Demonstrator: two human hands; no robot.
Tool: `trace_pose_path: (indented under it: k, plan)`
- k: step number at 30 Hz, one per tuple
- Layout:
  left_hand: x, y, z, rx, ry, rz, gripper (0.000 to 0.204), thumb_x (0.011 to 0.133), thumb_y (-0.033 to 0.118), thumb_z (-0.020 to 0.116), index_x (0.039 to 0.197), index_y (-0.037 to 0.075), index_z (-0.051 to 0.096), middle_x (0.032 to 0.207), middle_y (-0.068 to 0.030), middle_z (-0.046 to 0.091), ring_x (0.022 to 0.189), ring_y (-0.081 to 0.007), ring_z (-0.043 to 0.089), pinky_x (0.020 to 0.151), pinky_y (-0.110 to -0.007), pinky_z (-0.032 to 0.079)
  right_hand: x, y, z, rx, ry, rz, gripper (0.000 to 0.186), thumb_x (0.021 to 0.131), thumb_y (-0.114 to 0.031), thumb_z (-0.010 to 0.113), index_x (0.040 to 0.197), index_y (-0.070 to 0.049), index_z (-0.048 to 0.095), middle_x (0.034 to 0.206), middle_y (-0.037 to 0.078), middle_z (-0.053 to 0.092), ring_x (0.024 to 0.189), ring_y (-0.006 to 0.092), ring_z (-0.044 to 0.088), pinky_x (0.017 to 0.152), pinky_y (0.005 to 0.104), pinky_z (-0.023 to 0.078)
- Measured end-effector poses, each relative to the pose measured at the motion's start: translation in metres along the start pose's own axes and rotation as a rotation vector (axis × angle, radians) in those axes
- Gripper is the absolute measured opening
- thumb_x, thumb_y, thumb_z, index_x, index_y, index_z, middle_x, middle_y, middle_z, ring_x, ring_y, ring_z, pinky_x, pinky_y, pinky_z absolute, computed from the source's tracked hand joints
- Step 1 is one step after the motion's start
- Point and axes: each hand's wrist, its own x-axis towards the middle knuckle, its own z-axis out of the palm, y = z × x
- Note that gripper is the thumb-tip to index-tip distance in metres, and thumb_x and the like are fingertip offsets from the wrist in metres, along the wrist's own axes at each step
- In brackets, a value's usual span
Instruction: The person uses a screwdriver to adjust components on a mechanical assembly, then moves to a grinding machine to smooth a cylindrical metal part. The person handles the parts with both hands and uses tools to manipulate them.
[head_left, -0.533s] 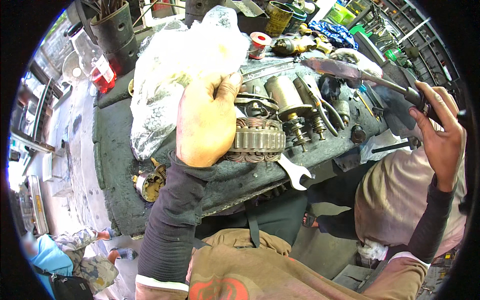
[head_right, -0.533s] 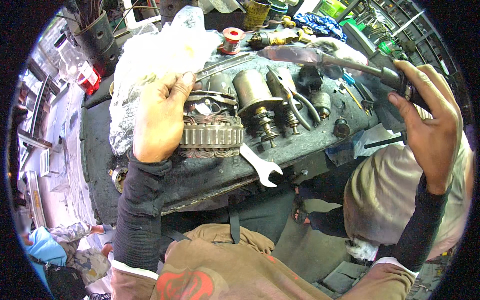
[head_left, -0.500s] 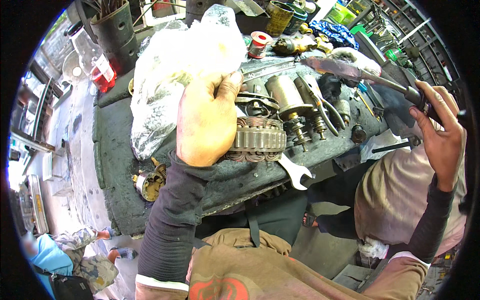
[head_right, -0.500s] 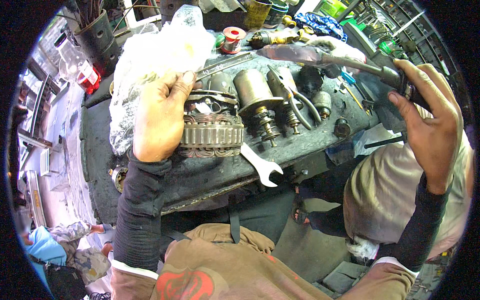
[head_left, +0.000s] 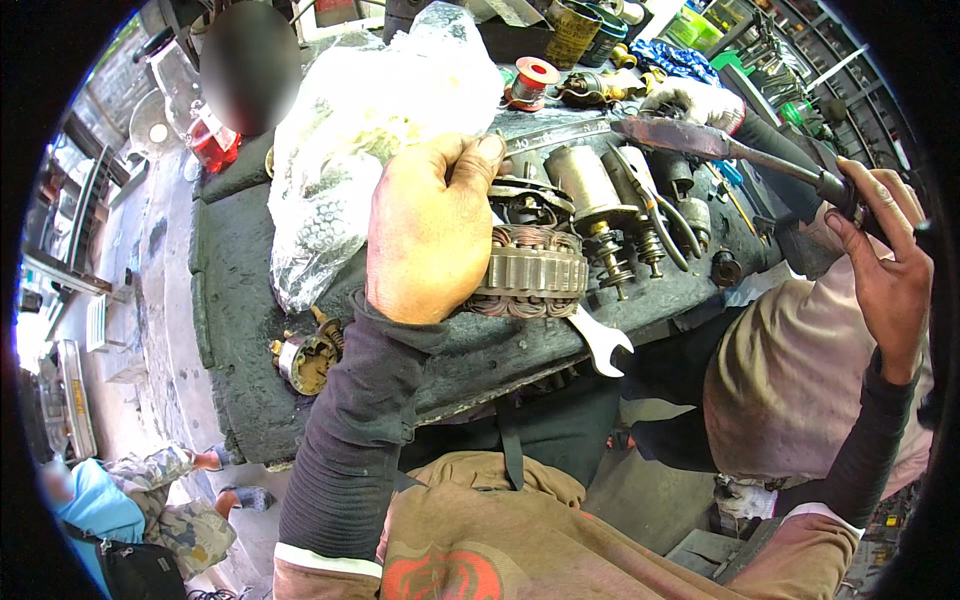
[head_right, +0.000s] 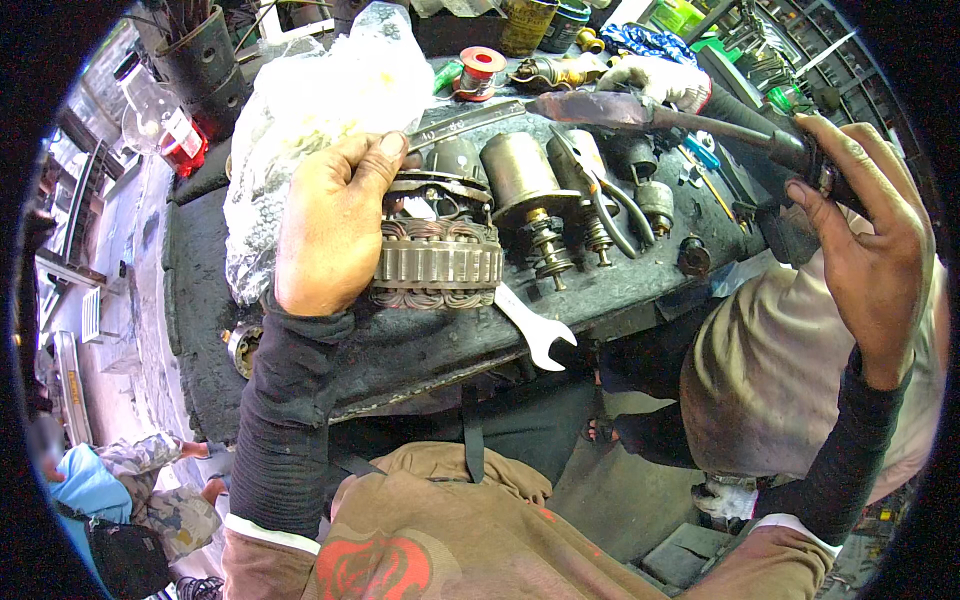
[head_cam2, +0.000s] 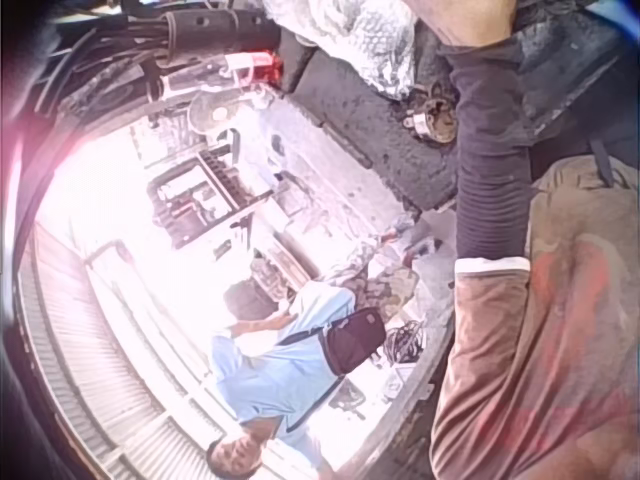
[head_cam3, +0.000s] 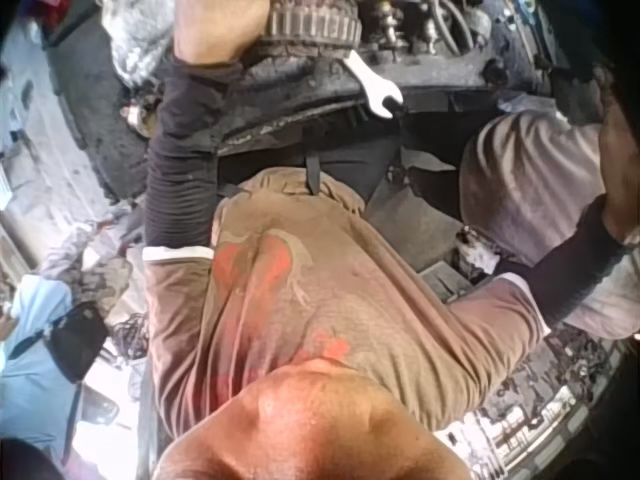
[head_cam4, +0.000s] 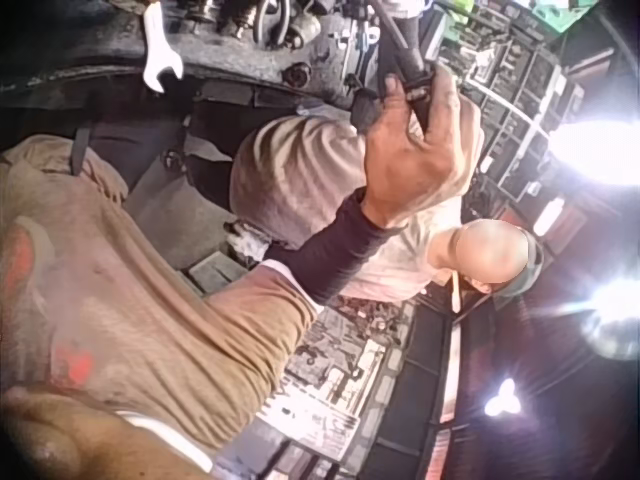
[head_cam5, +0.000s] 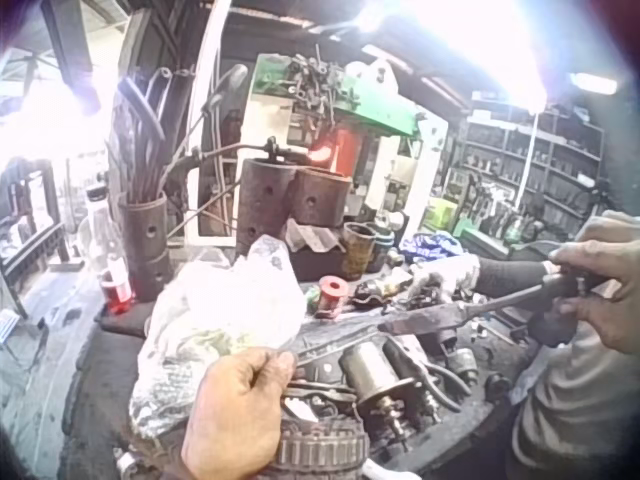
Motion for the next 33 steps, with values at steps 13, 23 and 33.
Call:
trace_pose_path:
  k: [13,23,33]
  plan:
    - [-0.011,0.009,0.004,0.052,0.065,0.011,0.029,0.102,0.024,0.064,0.095,-0.004,0.07,0.079,-0.0253,0.066,0.071,-0.0373,0.065,0.07,-0.044,0.049,-0.036,0.005,-0.039,-0.035,-0.125,0.117,0.052,0.092,-0.001,0.074,0.142,-0.008,0.064,0.132,0.014,0.067,0.119,0.0226,0.065,0.104,0.0346,0.051]
    - [-0.023,0.014,0.014,0.054,0.146,0.094,0.03,0.101,0.024,0.065,0.096,-0.005,0.071,0.08,-0.0249,0.068,0.074,-0.0389,0.067,0.071,-0.045,0.05,-0.03,-0.034,-0.048,0.017,-0.135,0.01,0.054,0.086,0.006,0.078,0.137,-0.006,0.068,0.133,0.014,0.065,0.12,0.0238,0.065,0.103,0.0346,0.054]
    - [-0.018,0.01,0.01,0.091,0.129,0.089,0.03,0.101,0.024,0.066,0.094,-0.005,0.07,0.078,-0.0262,0.066,0.071,-0.0401,0.064,0.069,-0.045,0.049,-0.029,-0.028,-0.031,-0.057,-0.056,-0.062,0.056,0.084,0.009,0.078,0.137,-0.005,0.067,0.131,0.016,0.066,0.118,0.0272,0.067,0.101,0.0369,0.056]
